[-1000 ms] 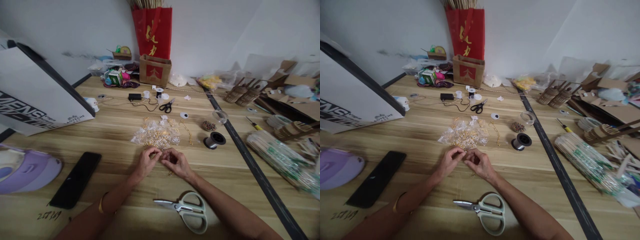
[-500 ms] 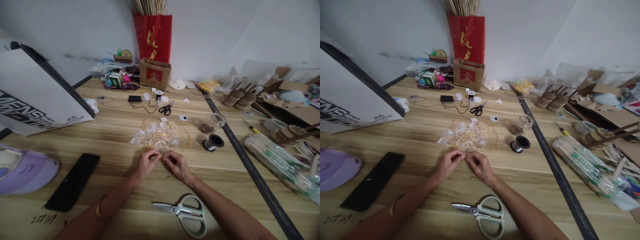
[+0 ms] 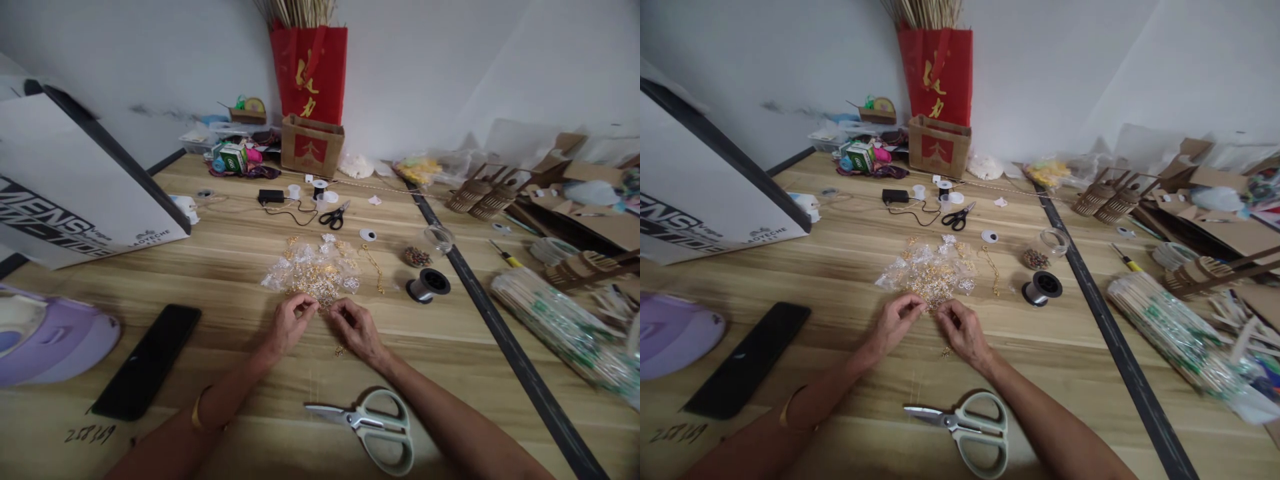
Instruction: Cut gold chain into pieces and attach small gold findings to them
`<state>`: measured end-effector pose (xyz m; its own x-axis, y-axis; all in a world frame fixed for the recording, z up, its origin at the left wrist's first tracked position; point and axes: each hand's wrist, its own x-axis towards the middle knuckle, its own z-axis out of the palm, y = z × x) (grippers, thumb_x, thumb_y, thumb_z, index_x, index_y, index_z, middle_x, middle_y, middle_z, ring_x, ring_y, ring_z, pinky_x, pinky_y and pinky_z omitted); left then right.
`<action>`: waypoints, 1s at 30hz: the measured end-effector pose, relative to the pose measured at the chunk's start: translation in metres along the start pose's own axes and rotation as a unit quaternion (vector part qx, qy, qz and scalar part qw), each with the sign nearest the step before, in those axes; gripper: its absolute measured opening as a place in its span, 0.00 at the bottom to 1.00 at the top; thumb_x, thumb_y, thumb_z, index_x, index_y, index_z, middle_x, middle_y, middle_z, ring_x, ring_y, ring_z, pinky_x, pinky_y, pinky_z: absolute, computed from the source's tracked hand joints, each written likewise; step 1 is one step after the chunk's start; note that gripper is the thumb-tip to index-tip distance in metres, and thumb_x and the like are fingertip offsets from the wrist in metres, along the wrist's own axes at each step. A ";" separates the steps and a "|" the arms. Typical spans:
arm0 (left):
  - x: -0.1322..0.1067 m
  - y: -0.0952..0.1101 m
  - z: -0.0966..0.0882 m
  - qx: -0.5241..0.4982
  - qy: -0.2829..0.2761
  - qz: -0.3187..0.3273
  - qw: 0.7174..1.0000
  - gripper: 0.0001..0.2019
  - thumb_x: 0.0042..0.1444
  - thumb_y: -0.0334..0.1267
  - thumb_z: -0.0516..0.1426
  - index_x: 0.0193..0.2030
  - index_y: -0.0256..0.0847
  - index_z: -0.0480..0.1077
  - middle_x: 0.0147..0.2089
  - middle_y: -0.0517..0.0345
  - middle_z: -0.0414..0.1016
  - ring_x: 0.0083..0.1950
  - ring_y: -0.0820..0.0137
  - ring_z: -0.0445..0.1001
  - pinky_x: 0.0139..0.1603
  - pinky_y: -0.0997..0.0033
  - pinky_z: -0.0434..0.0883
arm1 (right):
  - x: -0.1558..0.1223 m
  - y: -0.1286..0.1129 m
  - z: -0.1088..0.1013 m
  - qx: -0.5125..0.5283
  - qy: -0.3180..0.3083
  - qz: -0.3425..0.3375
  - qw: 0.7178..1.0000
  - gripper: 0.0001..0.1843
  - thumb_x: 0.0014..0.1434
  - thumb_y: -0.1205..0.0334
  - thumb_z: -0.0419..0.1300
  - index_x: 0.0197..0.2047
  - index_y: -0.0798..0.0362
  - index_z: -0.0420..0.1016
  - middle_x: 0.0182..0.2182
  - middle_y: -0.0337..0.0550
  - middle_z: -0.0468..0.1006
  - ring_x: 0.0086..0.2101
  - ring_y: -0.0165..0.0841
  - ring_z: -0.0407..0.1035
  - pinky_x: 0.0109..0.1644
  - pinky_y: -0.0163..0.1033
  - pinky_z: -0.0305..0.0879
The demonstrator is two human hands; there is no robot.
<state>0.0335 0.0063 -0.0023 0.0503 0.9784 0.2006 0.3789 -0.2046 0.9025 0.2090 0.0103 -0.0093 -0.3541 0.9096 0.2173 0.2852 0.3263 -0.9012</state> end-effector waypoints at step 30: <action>0.008 0.007 -0.048 0.281 -0.290 0.043 0.914 0.08 0.52 0.26 0.53 0.30 0.38 0.72 0.31 0.58 0.72 0.34 0.71 0.69 0.39 0.74 0.64 | 0.003 0.009 -0.001 0.036 0.010 0.033 0.999 0.09 0.59 0.58 0.53 0.31 0.55 0.66 0.22 0.36 0.65 0.23 0.27 0.57 0.26 0.32 0.53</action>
<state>-0.0073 0.0113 0.0241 0.5217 0.8445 -0.1208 0.7571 -0.3930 0.5219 0.2111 0.0161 -0.0164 -0.3182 0.9337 0.1640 0.2421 0.2473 -0.9382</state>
